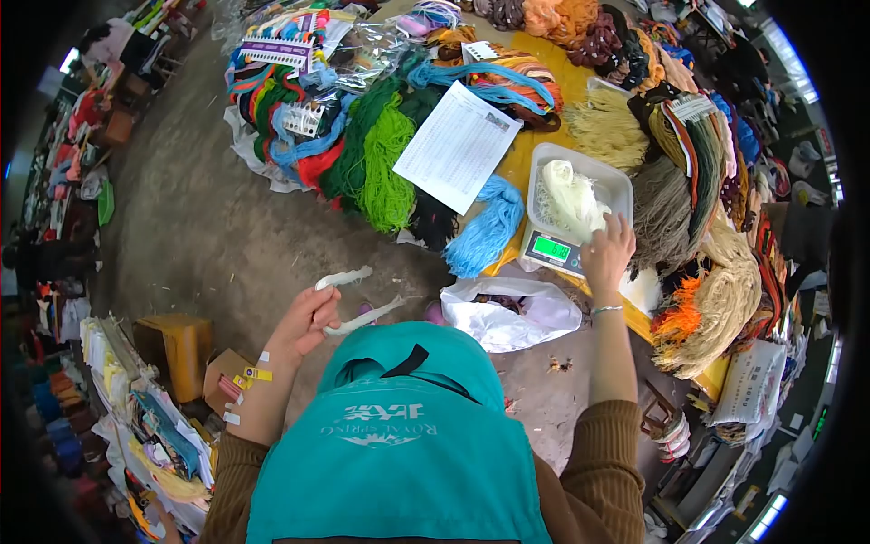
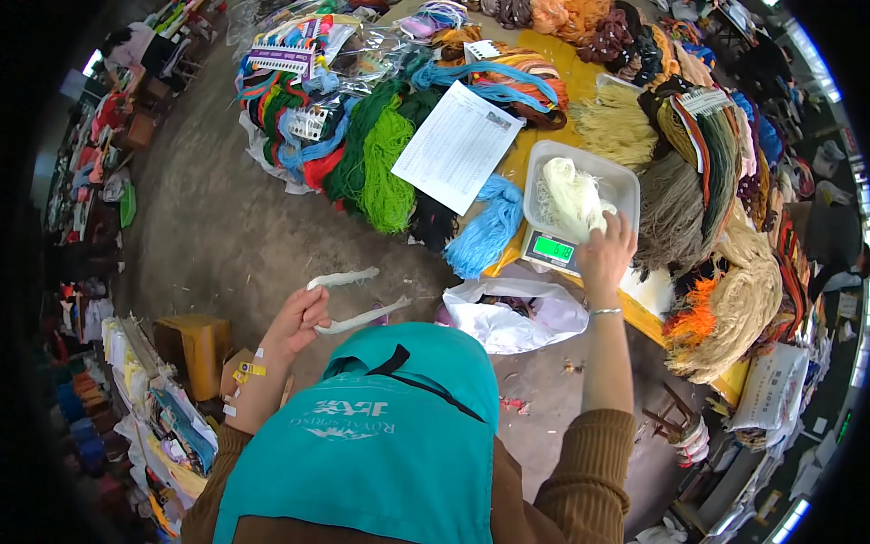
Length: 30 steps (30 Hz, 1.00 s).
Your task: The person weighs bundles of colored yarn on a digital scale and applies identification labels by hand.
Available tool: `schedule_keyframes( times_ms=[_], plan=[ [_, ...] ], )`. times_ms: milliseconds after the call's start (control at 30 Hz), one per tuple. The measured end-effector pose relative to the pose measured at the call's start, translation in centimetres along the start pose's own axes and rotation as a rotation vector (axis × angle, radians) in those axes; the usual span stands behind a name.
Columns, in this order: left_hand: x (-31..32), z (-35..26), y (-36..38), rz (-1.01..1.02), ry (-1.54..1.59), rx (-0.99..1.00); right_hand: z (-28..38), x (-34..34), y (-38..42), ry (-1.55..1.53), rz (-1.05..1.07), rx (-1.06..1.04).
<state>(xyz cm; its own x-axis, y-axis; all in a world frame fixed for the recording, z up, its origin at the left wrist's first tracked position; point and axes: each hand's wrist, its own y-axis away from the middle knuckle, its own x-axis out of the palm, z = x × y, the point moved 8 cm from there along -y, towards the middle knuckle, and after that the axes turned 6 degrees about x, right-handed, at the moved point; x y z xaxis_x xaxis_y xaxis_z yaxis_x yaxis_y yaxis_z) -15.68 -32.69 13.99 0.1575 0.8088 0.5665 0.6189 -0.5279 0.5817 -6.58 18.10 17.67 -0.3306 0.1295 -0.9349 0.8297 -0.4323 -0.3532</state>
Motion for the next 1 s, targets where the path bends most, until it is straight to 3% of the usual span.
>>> schedule_keyframes(
  times_ms=[33, 67, 133, 167, 233, 267, 300, 333, 433, 500, 567, 633, 667, 700, 733, 767, 800, 833, 1000],
  plan=[
    [-0.6, 0.0, -0.2, -0.032, -0.018, 0.015, -0.8, -0.3, -1.4, -0.062, -0.022, -0.03],
    [-1.0, 0.0, -0.3, -0.032, -0.016, 0.014, -3.1, 0.6, -3.2, -0.116, 0.25, 0.248],
    [-0.6, -0.4, -0.7, 0.085, 0.247, 0.043, -3.8, -2.9, -6.1, -0.661, 0.448, 0.467],
    [-1.0, -0.6, -1.0, 0.09, 0.249, 0.042, -1.8, -7.1, -7.5, -0.954, 0.337, 0.522],
    [0.0, -2.0, -1.1, 0.33, 0.329, 0.102, -2.0, -12.8, -10.3, -1.3, 0.225, 0.413],
    [0.6, -2.7, -0.9, 0.337, 0.328, 0.099, -1.2, -17.3, -11.0, -1.46, 0.133, 0.266],
    [2.3, -4.2, -0.2, 0.392, 0.319, 0.117, 0.0, -21.0, -12.1, -1.601, 0.195, 0.191],
    [3.6, -5.3, 0.2, 0.451, 0.312, 0.135, 1.2, -25.0, -12.1, -1.687, 0.152, 0.197],
    [7.5, -8.5, 0.9, 0.688, 0.315, 0.176, 3.4, -34.4, -13.0, -1.694, 0.239, -0.101],
    [10.2, -10.7, 1.7, 0.819, 0.287, 0.235, 5.0, -39.5, -13.7, -1.626, 0.153, -0.091],
    [10.6, -12.0, 0.6, 0.82, 0.22, 0.297, 9.9, -41.7, -14.5, -1.862, 0.531, -0.195],
    [12.4, -13.7, 0.5, 0.894, 0.178, 0.374, 12.3, -43.2, -11.1, -1.446, 0.016, -0.344],
    [13.3, -14.6, 0.5, 0.889, 0.165, 0.393, 13.4, -41.2, -9.4, -1.236, -0.369, 0.059],
    [14.3, -15.3, 0.5, 0.919, 0.135, 0.383, 15.9, -38.5, -10.0, -1.217, 0.115, -0.138],
    [15.7, -15.8, 0.9, 0.87, 0.066, 0.34, 19.0, -34.8, -9.2, -0.351, 0.163, -0.24],
    [17.1, -16.2, 1.5, 0.816, -0.003, 0.299, 22.1, -30.7, -7.6, -0.587, 0.473, -0.003],
    [18.2, -16.3, 1.9, 0.779, -0.131, 0.318, 26.4, -27.8, -6.5, -0.399, 0.578, -0.394],
    [18.8, -16.2, 2.1, 0.738, -0.257, 0.332, 28.2, -25.0, -4.8, -0.392, 0.686, -0.418],
    [19.1, -12.6, 2.6, 0.767, -0.655, 0.195, 33.8, -20.8, -0.7, -0.446, 0.666, -0.502]
  ],
)
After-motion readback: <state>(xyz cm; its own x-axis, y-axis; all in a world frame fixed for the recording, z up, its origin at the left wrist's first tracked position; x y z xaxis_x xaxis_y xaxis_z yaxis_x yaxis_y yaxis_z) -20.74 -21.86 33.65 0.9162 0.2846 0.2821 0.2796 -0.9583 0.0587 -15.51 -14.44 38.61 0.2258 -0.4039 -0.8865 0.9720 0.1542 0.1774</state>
